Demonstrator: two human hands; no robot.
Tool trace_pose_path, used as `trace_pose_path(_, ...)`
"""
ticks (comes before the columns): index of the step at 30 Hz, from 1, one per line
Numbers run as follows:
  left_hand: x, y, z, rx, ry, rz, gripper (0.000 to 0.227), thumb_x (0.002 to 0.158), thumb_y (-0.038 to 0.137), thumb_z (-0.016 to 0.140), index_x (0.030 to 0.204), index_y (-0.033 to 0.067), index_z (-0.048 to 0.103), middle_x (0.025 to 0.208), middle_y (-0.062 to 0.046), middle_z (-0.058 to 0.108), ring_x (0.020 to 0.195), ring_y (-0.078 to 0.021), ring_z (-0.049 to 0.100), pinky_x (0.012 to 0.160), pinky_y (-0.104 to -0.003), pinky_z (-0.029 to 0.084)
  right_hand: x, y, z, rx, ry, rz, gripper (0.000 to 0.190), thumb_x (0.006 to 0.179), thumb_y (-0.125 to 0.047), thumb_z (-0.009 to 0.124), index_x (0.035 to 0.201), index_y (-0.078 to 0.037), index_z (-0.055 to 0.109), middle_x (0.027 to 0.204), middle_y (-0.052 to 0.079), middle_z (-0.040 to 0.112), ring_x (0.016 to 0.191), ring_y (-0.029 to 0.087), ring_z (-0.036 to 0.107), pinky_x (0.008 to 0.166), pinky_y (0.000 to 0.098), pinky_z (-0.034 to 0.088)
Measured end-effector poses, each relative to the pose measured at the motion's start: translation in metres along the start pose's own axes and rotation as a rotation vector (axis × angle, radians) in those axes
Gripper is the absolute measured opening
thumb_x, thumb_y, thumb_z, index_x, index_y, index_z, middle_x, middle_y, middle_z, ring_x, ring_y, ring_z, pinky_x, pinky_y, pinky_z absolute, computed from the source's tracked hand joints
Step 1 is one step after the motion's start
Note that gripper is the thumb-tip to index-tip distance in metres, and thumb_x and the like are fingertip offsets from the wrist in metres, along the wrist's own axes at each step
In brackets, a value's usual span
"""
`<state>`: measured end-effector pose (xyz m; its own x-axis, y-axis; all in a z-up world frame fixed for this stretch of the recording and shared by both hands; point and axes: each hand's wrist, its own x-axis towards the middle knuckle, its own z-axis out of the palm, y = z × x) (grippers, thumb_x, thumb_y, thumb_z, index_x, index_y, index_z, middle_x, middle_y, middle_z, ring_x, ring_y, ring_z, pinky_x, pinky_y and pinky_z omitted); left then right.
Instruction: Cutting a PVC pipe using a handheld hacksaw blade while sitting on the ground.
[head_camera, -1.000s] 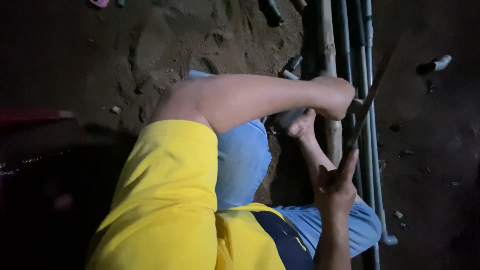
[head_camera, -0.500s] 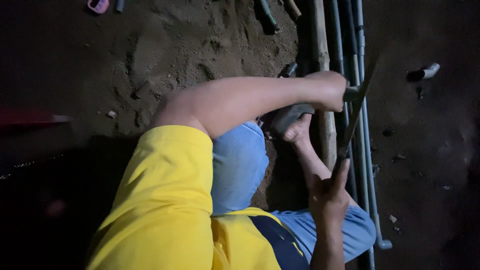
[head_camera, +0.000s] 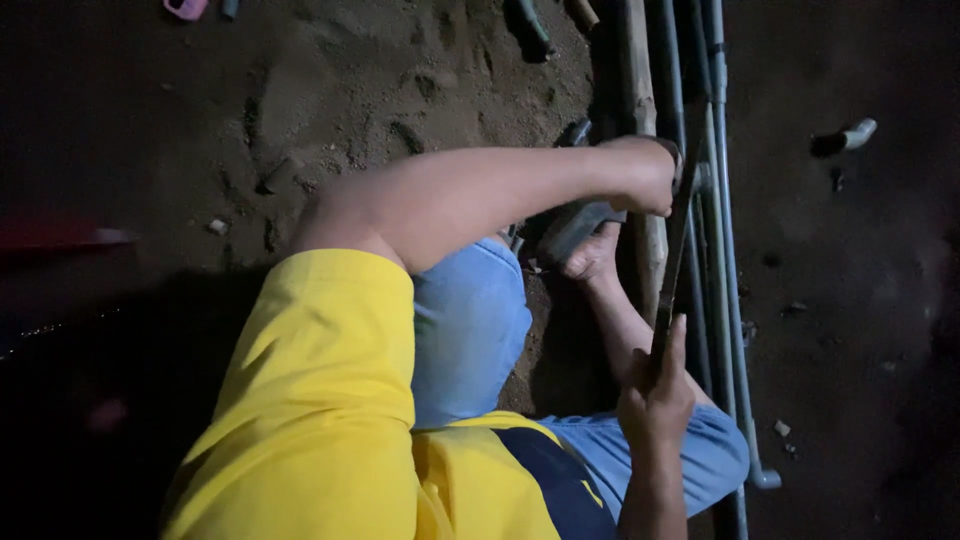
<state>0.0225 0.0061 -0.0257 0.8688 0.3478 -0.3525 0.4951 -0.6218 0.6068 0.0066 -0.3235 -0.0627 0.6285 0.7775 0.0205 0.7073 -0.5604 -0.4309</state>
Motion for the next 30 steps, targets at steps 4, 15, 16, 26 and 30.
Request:
trace_pose_path(4, 0.008, -0.005, 0.01, 0.095, -0.041, 0.085, 0.027, 0.087, 0.036, 0.087, 0.097, 0.0117, 0.082, 0.077, -0.002, 0.077, 0.066, -0.0217, 0.072, 0.071, -0.034, 0.061, -0.004, -0.012, -0.004, 0.033, 0.054, 0.044, 0.075, 0.105, 0.0, 0.057, 0.172, -0.008, 0.025, 0.092, 0.023, 0.066, 0.072, 0.032, 0.068, 0.062, 0.0427, 0.056)
trace_pose_path(15, -0.021, -0.007, -0.006, 0.167, -0.147, 0.06, 0.066, 0.085, 0.055, 0.078, 0.106, -0.0072, 0.077, 0.097, -0.021, 0.079, 0.108, -0.0404, 0.076, 0.09, -0.058, 0.059, -0.006, -0.007, 0.002, 0.267, 0.156, 0.009, 0.1, 0.079, -0.004, 0.064, 0.172, -0.019, 0.03, 0.136, 0.024, 0.072, 0.116, 0.049, 0.07, 0.101, 0.0587, 0.055)
trace_pose_path(16, -0.023, -0.004, -0.007, 0.167, -0.148, 0.072, 0.066, 0.085, 0.055, 0.078, 0.106, -0.0072, 0.077, 0.097, -0.021, 0.079, 0.108, -0.0404, 0.076, 0.09, -0.058, 0.059, -0.001, -0.017, -0.006, 0.26, 0.164, 0.015, 0.1, 0.079, -0.004, 0.064, 0.172, -0.019, 0.03, 0.136, 0.024, 0.072, 0.116, 0.049, 0.07, 0.101, 0.0587, 0.055)
trace_pose_path(26, -0.028, -0.009, -0.01, 0.171, -0.216, 0.085, 0.047, 0.087, 0.046, 0.07, 0.1, 0.002, 0.077, 0.066, -0.015, 0.075, 0.088, -0.0382, 0.08, 0.084, -0.05, 0.058, 0.003, -0.017, 0.003, 0.246, 0.199, -0.056, 0.067, 0.102, -0.023, 0.068, 0.166, -0.021, 0.047, 0.106, 0.02, 0.081, 0.099, 0.039, 0.079, 0.087, 0.0485, 0.061)
trace_pose_path(30, -0.034, -0.002, -0.015, 0.159, -0.22, 0.047, 0.041, 0.085, 0.041, 0.071, 0.09, 0.0012, 0.081, 0.068, -0.017, 0.074, 0.089, -0.04, 0.079, 0.081, -0.049, 0.057, 0.003, -0.018, 0.0, 0.259, 0.207, -0.084, 0.064, 0.106, -0.017, 0.062, 0.167, -0.022, 0.044, 0.111, 0.024, 0.079, 0.102, 0.041, 0.078, 0.085, 0.0512, 0.062)
